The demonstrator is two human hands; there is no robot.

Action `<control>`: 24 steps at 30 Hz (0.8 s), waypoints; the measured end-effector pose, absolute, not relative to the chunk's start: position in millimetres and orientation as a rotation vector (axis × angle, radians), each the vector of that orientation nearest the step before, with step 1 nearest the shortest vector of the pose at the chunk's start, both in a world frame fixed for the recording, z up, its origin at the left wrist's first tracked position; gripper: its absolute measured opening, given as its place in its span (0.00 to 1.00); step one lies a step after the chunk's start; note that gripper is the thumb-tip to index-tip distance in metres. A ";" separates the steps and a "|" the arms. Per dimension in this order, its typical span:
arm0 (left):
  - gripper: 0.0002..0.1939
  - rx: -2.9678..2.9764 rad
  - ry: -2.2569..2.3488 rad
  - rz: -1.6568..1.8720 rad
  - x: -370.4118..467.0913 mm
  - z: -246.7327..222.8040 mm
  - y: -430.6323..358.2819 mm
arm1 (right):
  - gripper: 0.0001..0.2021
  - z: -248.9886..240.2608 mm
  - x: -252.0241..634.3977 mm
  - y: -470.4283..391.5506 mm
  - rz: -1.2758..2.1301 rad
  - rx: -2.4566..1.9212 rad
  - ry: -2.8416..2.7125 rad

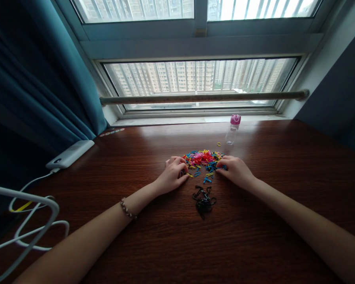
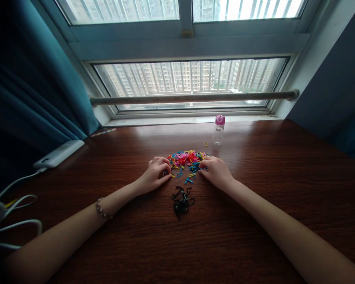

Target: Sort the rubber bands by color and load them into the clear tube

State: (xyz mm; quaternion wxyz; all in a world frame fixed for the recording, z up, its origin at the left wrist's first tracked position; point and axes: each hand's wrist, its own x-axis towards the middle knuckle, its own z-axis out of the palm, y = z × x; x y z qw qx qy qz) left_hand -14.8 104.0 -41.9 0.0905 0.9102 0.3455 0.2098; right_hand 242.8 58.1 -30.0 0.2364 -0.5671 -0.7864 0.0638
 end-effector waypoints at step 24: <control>0.06 2.368 1.189 0.993 -20.1 -46.5 111.9 | 0.09 -19.4 244.3 66.1 1.087 -1.404 -1.378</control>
